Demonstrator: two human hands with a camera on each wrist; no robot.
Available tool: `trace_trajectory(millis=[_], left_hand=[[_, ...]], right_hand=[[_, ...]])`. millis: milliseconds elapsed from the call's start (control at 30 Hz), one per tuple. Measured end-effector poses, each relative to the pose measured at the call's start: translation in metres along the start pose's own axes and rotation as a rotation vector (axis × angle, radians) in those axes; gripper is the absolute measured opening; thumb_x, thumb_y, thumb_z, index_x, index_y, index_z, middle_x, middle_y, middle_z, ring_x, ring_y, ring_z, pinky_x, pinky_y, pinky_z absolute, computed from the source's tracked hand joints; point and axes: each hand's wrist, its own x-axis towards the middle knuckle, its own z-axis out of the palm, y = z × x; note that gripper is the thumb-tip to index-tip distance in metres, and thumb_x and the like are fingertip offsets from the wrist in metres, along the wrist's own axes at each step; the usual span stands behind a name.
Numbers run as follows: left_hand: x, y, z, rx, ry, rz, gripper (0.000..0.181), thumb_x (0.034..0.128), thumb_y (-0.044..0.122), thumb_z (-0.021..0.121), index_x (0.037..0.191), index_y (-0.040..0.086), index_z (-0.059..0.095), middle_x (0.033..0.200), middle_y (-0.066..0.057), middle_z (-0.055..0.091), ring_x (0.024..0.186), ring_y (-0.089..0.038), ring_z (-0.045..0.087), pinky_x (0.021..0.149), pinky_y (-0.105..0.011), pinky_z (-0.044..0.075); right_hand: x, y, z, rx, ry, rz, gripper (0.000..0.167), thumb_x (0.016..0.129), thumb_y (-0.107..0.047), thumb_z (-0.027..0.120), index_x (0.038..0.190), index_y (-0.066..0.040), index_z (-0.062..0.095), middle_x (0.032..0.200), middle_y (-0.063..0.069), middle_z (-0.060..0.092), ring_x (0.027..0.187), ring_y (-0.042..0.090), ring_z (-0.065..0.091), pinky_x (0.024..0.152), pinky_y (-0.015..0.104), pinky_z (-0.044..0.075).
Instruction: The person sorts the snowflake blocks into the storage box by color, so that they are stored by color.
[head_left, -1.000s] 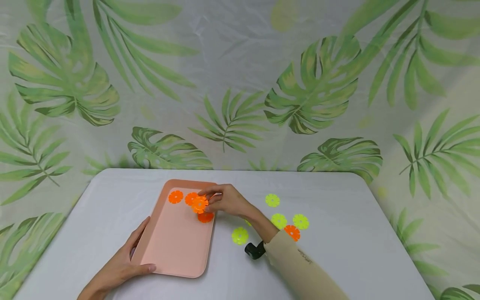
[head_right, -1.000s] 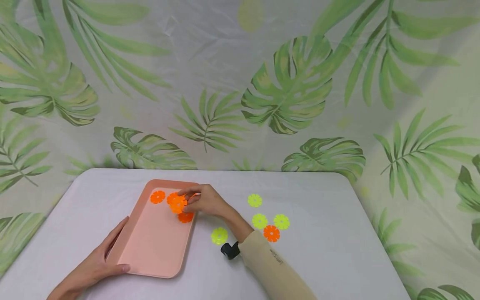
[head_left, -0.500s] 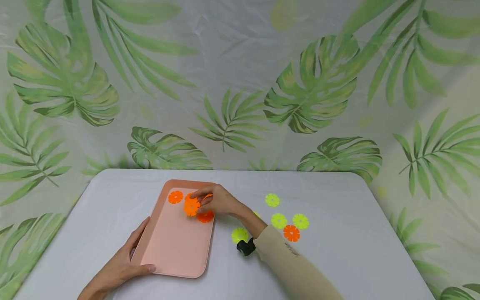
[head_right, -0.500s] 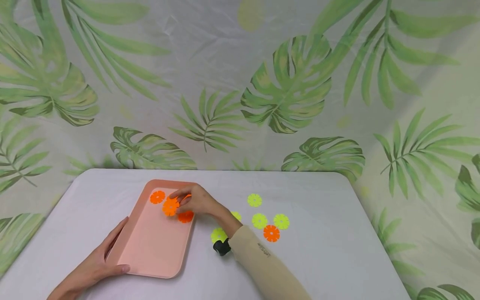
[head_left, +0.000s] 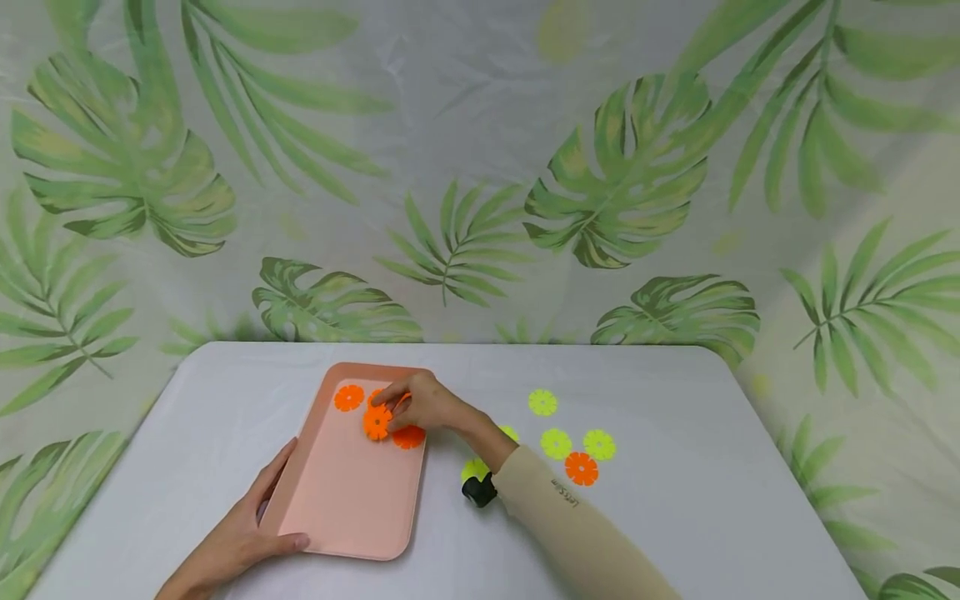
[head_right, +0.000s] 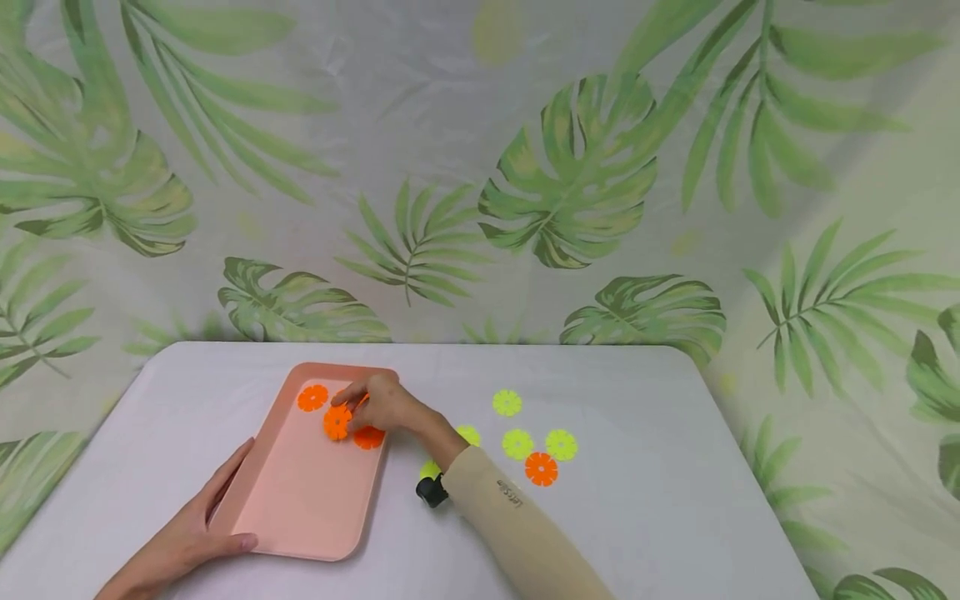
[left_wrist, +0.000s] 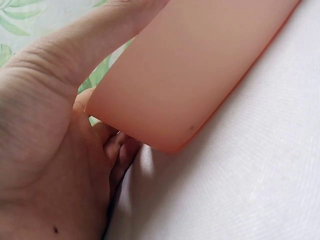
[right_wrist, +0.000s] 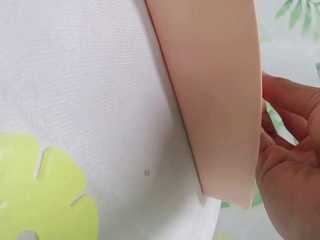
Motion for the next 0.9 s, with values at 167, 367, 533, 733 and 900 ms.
trace_trajectory(millis=[167, 367, 533, 733, 900], left_hand=[[-0.002, -0.001, -0.002, 0.006, 0.007, 0.003, 0.116, 0.0843, 0.013, 0.084, 0.167, 0.042, 0.008, 0.169, -0.006, 0.022, 0.125, 0.006, 0.044, 0.094, -0.015, 0.039], [-0.004, -0.002, -0.001, 0.003, 0.012, -0.005, 0.116, 0.0841, 0.013, 0.084, 0.167, 0.042, 0.008, 0.168, -0.008, 0.023, 0.125, 0.007, 0.044, 0.093, -0.015, 0.039], [-0.004, 0.0, 0.001, 0.007, 0.016, -0.007, 0.117, 0.0833, 0.013, 0.085, 0.167, 0.041, 0.008, 0.169, -0.01, 0.022, 0.125, 0.009, 0.042, 0.094, -0.014, 0.038], [-0.003, 0.0, 0.002, 0.0, 0.018, 0.011, 0.117, 0.0827, 0.012, 0.085, 0.167, 0.04, 0.009, 0.17, -0.012, 0.022, 0.126, 0.009, 0.041, 0.094, -0.012, 0.036], [-0.002, -0.003, 0.001, 0.016, 0.024, 0.04, 0.118, 0.082, 0.011, 0.086, 0.168, 0.039, 0.009, 0.168, -0.013, 0.024, 0.126, 0.007, 0.043, 0.095, -0.012, 0.037]], right_hand=[[0.003, -0.006, 0.005, -0.069, -0.002, 0.022, 0.037, 0.082, 0.007, 0.083, 0.117, -0.007, 0.08, 0.111, 0.009, 0.078, 0.081, 0.013, 0.061, 0.066, 0.017, 0.05], [0.009, -0.008, 0.011, -0.129, -0.015, 0.036, 0.038, 0.083, 0.009, 0.081, 0.118, -0.004, 0.079, 0.113, 0.011, 0.078, 0.082, 0.01, 0.059, 0.067, 0.015, 0.049], [0.011, -0.008, 0.015, -0.194, -0.005, 0.079, 0.038, 0.084, 0.005, 0.082, 0.119, -0.007, 0.079, 0.119, 0.007, 0.078, 0.088, 0.008, 0.063, 0.071, 0.015, 0.051], [0.011, -0.009, 0.015, -0.228, 0.021, 0.11, 0.039, 0.084, 0.003, 0.083, 0.12, -0.011, 0.079, 0.123, 0.004, 0.077, 0.101, 0.014, 0.066, 0.075, 0.016, 0.053], [0.01, -0.007, 0.016, -0.263, 0.003, 0.091, 0.04, 0.084, 0.003, 0.083, 0.121, -0.012, 0.079, 0.122, 0.001, 0.078, 0.094, 0.009, 0.065, 0.077, 0.015, 0.054]])
